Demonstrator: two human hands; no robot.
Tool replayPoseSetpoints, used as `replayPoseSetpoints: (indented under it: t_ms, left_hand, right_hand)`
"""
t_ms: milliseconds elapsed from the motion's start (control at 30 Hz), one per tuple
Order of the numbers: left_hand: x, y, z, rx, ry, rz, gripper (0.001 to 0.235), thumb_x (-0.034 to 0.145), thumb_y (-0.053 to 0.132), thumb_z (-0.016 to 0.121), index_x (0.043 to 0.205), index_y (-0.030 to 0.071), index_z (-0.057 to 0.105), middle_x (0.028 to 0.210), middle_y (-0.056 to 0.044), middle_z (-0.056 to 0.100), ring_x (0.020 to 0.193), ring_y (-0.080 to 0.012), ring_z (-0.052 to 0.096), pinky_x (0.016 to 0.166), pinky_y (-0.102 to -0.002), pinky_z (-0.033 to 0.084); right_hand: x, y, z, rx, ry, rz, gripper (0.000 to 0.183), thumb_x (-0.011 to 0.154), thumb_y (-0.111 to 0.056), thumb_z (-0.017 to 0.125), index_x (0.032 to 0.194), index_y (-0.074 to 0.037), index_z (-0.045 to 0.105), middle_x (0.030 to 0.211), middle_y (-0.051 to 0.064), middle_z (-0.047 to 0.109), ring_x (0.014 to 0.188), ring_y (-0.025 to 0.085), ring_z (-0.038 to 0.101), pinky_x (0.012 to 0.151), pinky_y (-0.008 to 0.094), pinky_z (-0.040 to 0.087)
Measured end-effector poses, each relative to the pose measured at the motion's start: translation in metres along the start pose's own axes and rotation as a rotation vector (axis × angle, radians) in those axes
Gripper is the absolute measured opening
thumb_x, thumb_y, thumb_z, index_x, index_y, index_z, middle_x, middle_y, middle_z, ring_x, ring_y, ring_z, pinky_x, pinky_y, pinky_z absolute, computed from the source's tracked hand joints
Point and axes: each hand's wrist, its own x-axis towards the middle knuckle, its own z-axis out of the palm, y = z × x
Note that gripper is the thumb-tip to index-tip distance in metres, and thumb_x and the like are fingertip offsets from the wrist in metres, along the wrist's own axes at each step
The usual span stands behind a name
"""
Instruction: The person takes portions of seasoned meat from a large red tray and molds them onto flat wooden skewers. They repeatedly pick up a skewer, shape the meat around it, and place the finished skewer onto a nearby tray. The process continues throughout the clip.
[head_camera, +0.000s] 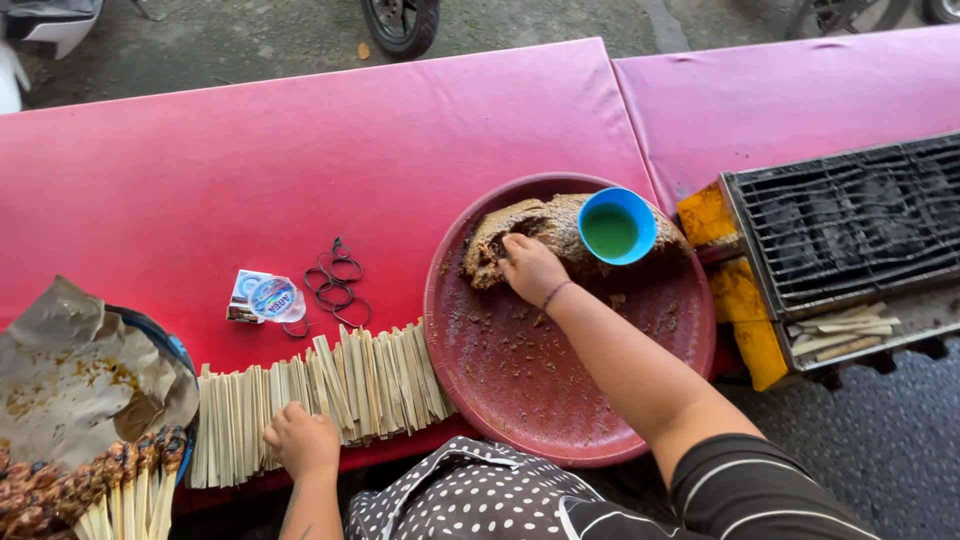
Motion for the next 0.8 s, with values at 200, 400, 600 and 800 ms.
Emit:
replayPoseSetpoints:
  t_ms: [200, 400, 600, 800]
  left_hand:
    - [-0.011, 0.01, -0.039, -0.382, -0.119, -0.166, 0.049, 0.111, 0.014, 0.061, 0.16, 0.01, 0.056, 0.144, -0.012, 0.068, 0.141, -0.0406, 0.051, 0.101, -0.061, 0.056]
    - [-0.024, 0.009, -0.071, -0.434, -0.155, -0.189, 0.045, 0.117, 0.024, 0.055, 0.159, 0.008, 0.06, 0.152, -0.012, 0.058, 0.115, -0.0328, 0.067, 0.094, -0.05, 0.061]
    - [-0.079, 0.026, -0.118, -0.574, -0.292, -0.249, 0.042, 0.119, 0.035, 0.052, 0.157, 0.019, 0.062, 0.109, -0.008, 0.081, 0.078, -0.024, 0.064, 0.068, -0.041, 0.054]
    - [-0.109, 0.011, -0.094, -1.121, -0.388, -0.274, 0.05, 0.115, 0.006, 0.036, 0.16, 0.002, 0.056, 0.108, -0.019, 0.07, 0.059, -0.0154, 0.043, 0.05, -0.028, 0.035]
  right_hand:
    - [0.048, -0.003, 0.045, -0.073, -0.208, 0.09, 0.019, 0.107, -0.008, 0.054, 0.115, -0.002, 0.07, 0.116, 0.018, 0.069, 0.106, 0.033, 0.066, 0.1, 0.045, 0.059]
    - [0.043, -0.032, 0.01, -0.265, -0.247, 0.076, 0.044, 0.108, -0.033, 0.052, 0.127, 0.002, 0.071, 0.121, 0.019, 0.072, 0.114, 0.032, 0.064, 0.113, 0.048, 0.043]
    - [0.057, -0.028, 0.006, 0.001, -0.564, 0.409, 0.047, 0.104, -0.019, 0.063, 0.15, -0.018, 0.07, 0.133, 0.008, 0.079, 0.105, 0.026, 0.077, 0.093, 0.042, 0.067]
    - [-0.003, -0.063, -0.089, 1.577, -0.221, 0.743, 0.048, 0.107, -0.023, 0.039, 0.06, -0.021, 0.033, 0.055, -0.006, 0.038, 0.051, 0.014, 0.041, 0.067, 0.031, 0.044]
